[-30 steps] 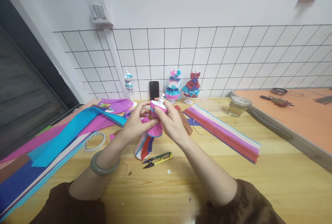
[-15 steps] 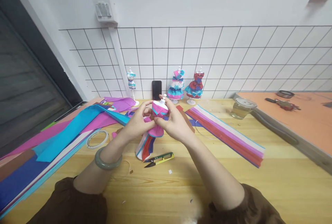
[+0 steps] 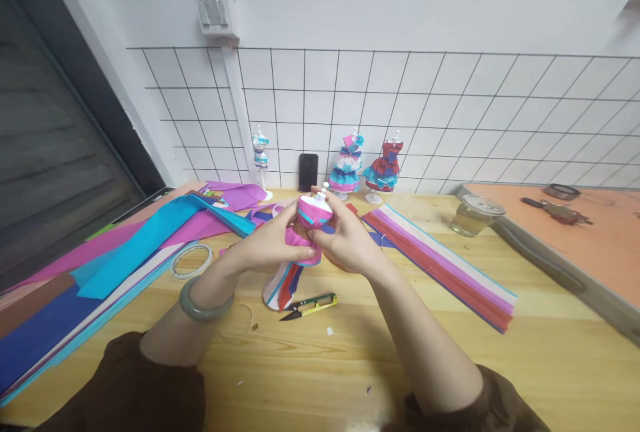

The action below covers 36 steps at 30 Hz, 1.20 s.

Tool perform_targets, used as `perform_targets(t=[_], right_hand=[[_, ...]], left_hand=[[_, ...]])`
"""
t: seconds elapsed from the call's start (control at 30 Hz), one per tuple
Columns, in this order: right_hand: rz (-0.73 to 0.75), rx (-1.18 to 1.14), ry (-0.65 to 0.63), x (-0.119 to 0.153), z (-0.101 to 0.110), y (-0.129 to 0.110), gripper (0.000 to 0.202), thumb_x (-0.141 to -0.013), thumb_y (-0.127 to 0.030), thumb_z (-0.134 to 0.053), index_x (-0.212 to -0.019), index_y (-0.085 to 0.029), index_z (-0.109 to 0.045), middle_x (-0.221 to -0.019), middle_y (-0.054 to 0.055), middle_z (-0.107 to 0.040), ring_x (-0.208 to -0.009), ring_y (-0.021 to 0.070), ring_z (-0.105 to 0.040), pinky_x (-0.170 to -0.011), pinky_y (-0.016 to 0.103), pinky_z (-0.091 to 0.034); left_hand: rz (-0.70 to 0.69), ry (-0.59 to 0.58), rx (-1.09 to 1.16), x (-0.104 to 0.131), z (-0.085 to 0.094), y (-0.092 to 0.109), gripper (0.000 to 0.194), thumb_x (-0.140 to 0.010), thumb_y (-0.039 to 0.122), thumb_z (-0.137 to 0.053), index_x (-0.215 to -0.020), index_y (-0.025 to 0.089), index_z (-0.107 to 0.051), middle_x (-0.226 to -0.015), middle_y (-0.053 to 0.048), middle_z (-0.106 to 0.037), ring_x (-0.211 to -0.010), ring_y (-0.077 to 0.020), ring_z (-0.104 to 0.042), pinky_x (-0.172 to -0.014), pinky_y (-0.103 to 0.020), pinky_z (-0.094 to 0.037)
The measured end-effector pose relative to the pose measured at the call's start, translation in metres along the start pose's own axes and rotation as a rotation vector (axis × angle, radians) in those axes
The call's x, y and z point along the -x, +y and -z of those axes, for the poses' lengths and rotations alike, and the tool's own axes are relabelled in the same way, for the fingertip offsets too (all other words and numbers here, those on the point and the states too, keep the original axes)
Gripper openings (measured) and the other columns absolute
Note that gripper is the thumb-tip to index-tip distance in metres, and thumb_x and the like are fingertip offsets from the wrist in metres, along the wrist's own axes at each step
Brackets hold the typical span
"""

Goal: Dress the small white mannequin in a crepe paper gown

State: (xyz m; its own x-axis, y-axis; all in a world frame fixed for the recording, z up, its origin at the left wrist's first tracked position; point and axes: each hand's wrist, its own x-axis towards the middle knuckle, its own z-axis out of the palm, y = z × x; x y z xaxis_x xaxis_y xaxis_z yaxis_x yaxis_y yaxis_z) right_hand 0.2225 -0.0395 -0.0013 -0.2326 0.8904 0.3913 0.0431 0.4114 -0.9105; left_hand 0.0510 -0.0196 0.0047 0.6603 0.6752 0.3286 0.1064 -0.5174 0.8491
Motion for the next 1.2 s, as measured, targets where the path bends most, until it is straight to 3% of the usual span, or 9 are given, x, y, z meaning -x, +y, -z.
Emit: perform_targets(t=[0.07,0.2,0.43,0.67,1.0,1.2], right_hand=[[-0.001,-0.042,-0.019,0.0,0.0,-0.001,0.063,-0.073,-0.018,-0.067,-0.132,-0.025,-0.045,-0.12,0.009,-0.058,-0.107,0.0235,-0.059,-0.092,0.042,-0.05],[-0.014,-0.044,-0.025,0.001,0.0,-0.001,0.062,-0.075,-0.02,-0.067,-0.132,-0.026,-0.044,-0.124,0.009,-0.056,-0.112,0.0254,-0.058,-0.092,0.042,-0.05],[-0.002,-0.021,-0.019,-0.001,0.002,0.003,0.063,-0.074,-0.022,-0.07,-0.131,-0.026,-0.045,-0.127,0.01,-0.055,-0.113,0.0256,-0.057,-0.093,0.043,-0.051],[0.017,0.038,-0.001,-0.002,0.001,0.003,0.06,-0.074,-0.022,-0.069,-0.129,-0.024,-0.048,-0.123,0.009,-0.058,-0.109,0.024,-0.059,-0.094,0.043,-0.05],[0.032,0.061,0.017,-0.002,0.002,0.003,0.058,-0.071,-0.019,-0.068,-0.126,-0.025,-0.05,-0.125,0.008,-0.058,-0.114,0.0254,-0.056,-0.097,0.044,-0.047],[0.01,0.051,0.013,-0.001,0.001,0.002,0.055,-0.071,-0.019,-0.068,-0.124,-0.022,-0.051,-0.116,0.008,-0.061,-0.106,0.0235,-0.06,-0.095,0.043,-0.048]], left_hand=[[-0.008,-0.021,0.009,0.001,0.009,-0.001,0.078,-0.07,0.027,-0.073,-0.139,0.02,-0.036,-0.131,-0.012,-0.053,-0.12,-0.0282,-0.051,-0.1,-0.042,-0.042],[0.086,0.019,0.124,0.0,0.02,-0.007,0.068,-0.079,0.029,-0.066,-0.138,0.014,-0.038,-0.112,-0.014,-0.064,-0.107,-0.0252,-0.06,-0.094,-0.043,-0.046],[0.087,0.122,0.165,-0.006,0.017,-0.015,0.051,-0.075,0.026,-0.07,-0.122,0.014,-0.056,-0.101,-0.011,-0.07,-0.094,-0.0211,-0.065,-0.088,-0.039,-0.05],[0.114,0.036,0.229,-0.002,0.024,-0.017,0.055,-0.076,0.024,-0.07,-0.127,0.014,-0.053,-0.105,-0.012,-0.069,-0.099,-0.0223,-0.064,-0.088,-0.039,-0.049],[0.022,-0.065,0.233,-0.003,0.02,-0.016,0.064,-0.072,0.016,-0.072,-0.132,0.016,-0.049,-0.126,-0.015,-0.058,-0.114,-0.0261,-0.056,-0.098,-0.042,-0.043],[-0.005,-0.134,0.288,-0.003,0.025,-0.025,0.061,-0.075,0.019,-0.069,-0.133,0.021,-0.048,-0.128,-0.013,-0.057,-0.119,-0.0268,-0.052,-0.098,-0.041,-0.043]])
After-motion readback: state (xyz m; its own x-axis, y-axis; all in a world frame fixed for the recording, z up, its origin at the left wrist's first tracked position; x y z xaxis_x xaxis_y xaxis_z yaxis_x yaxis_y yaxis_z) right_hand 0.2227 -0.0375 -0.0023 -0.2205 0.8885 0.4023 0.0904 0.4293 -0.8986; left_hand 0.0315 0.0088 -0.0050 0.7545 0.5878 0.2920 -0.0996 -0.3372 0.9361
